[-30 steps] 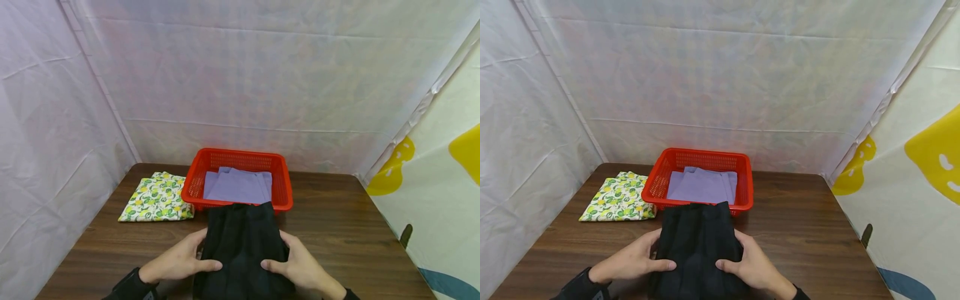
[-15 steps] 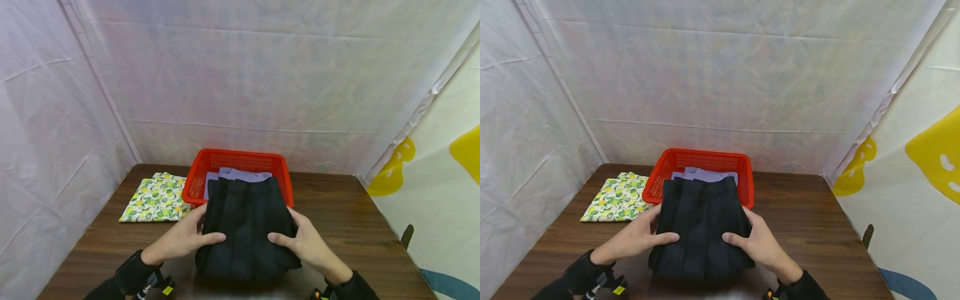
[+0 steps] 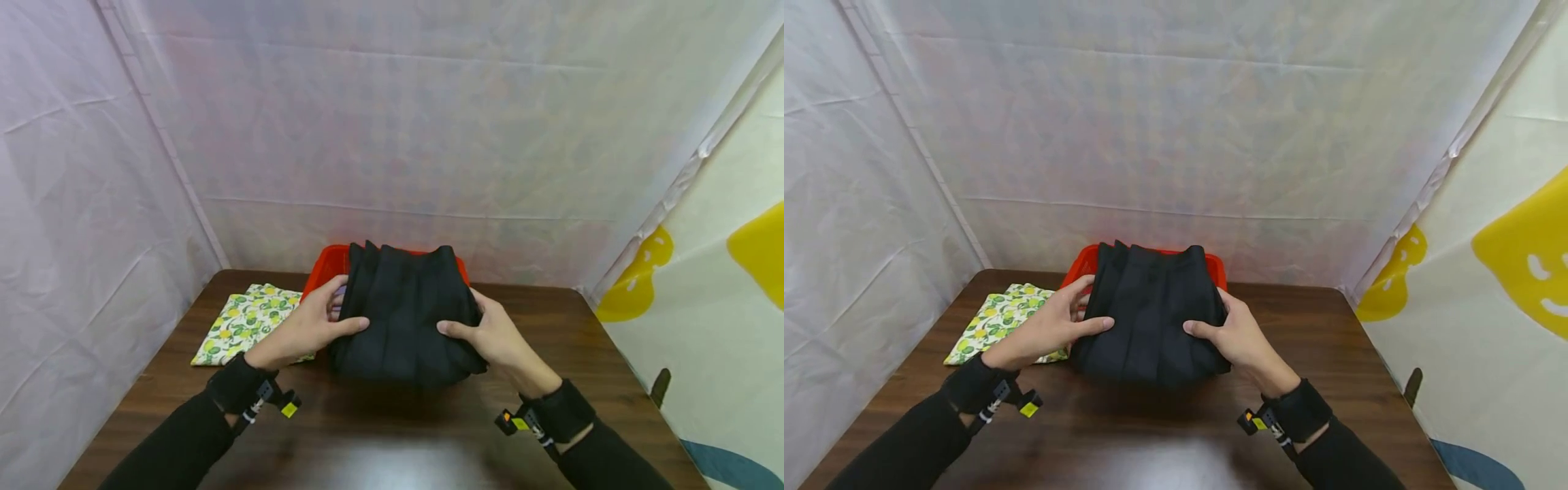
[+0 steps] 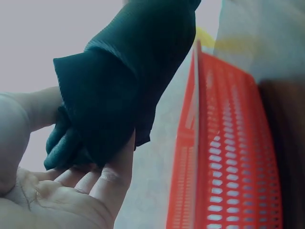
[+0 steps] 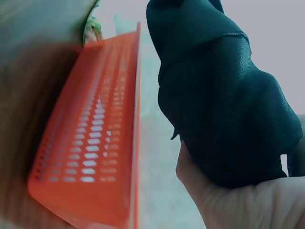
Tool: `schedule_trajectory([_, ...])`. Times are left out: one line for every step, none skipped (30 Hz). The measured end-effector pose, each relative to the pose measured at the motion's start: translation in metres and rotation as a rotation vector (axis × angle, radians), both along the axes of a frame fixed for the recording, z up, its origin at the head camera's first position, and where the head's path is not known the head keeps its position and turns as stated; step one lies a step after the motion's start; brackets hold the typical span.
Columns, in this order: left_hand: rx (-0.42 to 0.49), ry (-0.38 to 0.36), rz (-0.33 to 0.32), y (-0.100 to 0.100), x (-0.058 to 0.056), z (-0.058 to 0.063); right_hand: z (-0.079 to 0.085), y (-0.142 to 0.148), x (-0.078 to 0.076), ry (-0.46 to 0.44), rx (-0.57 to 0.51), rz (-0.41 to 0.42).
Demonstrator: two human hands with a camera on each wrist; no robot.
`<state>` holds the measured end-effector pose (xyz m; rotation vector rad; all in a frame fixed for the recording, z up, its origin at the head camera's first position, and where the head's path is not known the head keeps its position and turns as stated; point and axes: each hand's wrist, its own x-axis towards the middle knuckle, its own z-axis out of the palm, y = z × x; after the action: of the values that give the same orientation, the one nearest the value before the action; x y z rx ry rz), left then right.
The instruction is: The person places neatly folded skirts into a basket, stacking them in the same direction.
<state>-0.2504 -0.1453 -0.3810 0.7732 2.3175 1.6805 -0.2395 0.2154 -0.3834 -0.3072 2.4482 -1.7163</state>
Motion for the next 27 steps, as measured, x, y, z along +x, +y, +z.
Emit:
schedule_trajectory([0.001, -0.020, -0.001, 0.000, -0.004, 0.002, 0.001, 0.000, -0.005, -0.016, -0.005, -0.004])
schedule_trajectory([-0.002, -0.037, 0.000, 0.001, -0.008, 0.003, 0.003, 0.000, -0.009, -0.033, -0.011, -0.006])
schedule_trajectory([-0.010, -0.049, 0.006, 0.002, -0.012, 0.005, 0.005, -0.001, -0.014, -0.045, -0.017, -0.009])
schedule_trajectory([-0.022, -0.053, 0.015, 0.002, -0.016, 0.007, 0.007, -0.001, -0.018, -0.059, -0.024, -0.014])
schedule_trajectory([-0.036, -0.052, 0.021, 0.003, -0.020, 0.009, 0.008, -0.001, -0.023, -0.068, -0.029, -0.017])
schedule_trajectory([-0.048, -0.051, 0.025, 0.003, -0.024, 0.011, 0.011, -0.002, -0.027, -0.080, -0.034, -0.017])
schedule_trajectory([-0.065, -0.047, 0.033, 0.003, -0.027, 0.013, 0.013, -0.003, -0.032, -0.094, -0.040, -0.012])
schedule_trajectory([-0.079, -0.044, 0.042, 0.003, -0.030, 0.015, 0.015, -0.004, -0.036, -0.104, -0.047, -0.008])
schedule_trajectory([-0.083, -0.053, 0.048, 0.004, -0.034, 0.017, 0.017, -0.004, -0.040, -0.115, -0.052, -0.007])
schedule_trajectory([-0.084, -0.060, 0.050, 0.004, -0.037, 0.018, 0.019, -0.005, -0.045, -0.136, -0.069, -0.005])
schedule_trajectory([-0.084, -0.068, 0.052, 0.004, -0.041, 0.019, 0.020, -0.006, -0.049, -0.142, -0.066, -0.005])
schedule_trajectory([-0.077, -0.083, 0.054, 0.004, -0.045, 0.021, 0.022, -0.006, -0.053, -0.151, -0.058, -0.009])
schedule_trajectory([-0.069, -0.098, 0.058, 0.004, -0.048, 0.022, 0.023, -0.007, -0.058, -0.144, -0.031, -0.012])
schedule_trajectory([-0.061, -0.109, 0.058, 0.004, -0.052, 0.022, 0.024, -0.008, -0.063, -0.141, -0.006, -0.019])
schedule_trajectory([-0.051, -0.123, 0.061, 0.004, -0.056, 0.023, 0.026, -0.008, -0.068, -0.136, 0.018, -0.019])
schedule_trajectory([-0.047, -0.134, 0.068, 0.005, -0.060, 0.024, 0.027, -0.009, -0.071, -0.131, 0.028, -0.015])
schedule_trajectory([-0.042, -0.145, 0.076, 0.006, -0.063, 0.024, 0.028, -0.009, -0.076, -0.125, 0.049, -0.019])
schedule_trajectory([-0.036, -0.155, 0.081, 0.007, -0.067, 0.024, 0.028, -0.010, -0.081, -0.130, 0.056, -0.018])
schedule_trajectory([-0.037, -0.160, 0.088, 0.008, -0.070, 0.024, 0.029, -0.011, -0.086, -0.134, 0.062, -0.015])
schedule_trajectory([-0.041, -0.164, 0.095, 0.010, -0.074, 0.023, 0.029, -0.013, -0.089, -0.148, 0.050, -0.012])
schedule_trajectory([-0.045, -0.173, 0.103, 0.011, -0.077, 0.023, 0.030, -0.014, -0.093, -0.161, 0.037, -0.006])
schedule_trajectory([-0.060, -0.175, 0.113, 0.012, -0.080, 0.021, 0.030, -0.015, -0.097, -0.171, 0.042, -0.005])
schedule_trajectory([-0.079, -0.174, 0.123, 0.014, -0.083, 0.020, 0.029, -0.016, -0.100, -0.182, 0.057, -0.008])
schedule_trajectory([-0.099, -0.174, 0.127, 0.015, -0.086, 0.019, 0.029, -0.017, -0.103, -0.189, 0.070, -0.003])
schedule_trajectory([-0.123, -0.175, 0.131, 0.015, -0.089, 0.018, 0.028, -0.018, -0.106, -0.196, 0.083, 0.001])
schedule_trajectory([-0.151, -0.173, 0.137, 0.016, -0.092, 0.017, 0.027, -0.019, -0.108, -0.200, 0.098, 0.006])
schedule_trajectory([-0.173, -0.176, 0.136, 0.017, -0.094, 0.016, 0.026, -0.020, -0.111, -0.204, 0.114, 0.009])
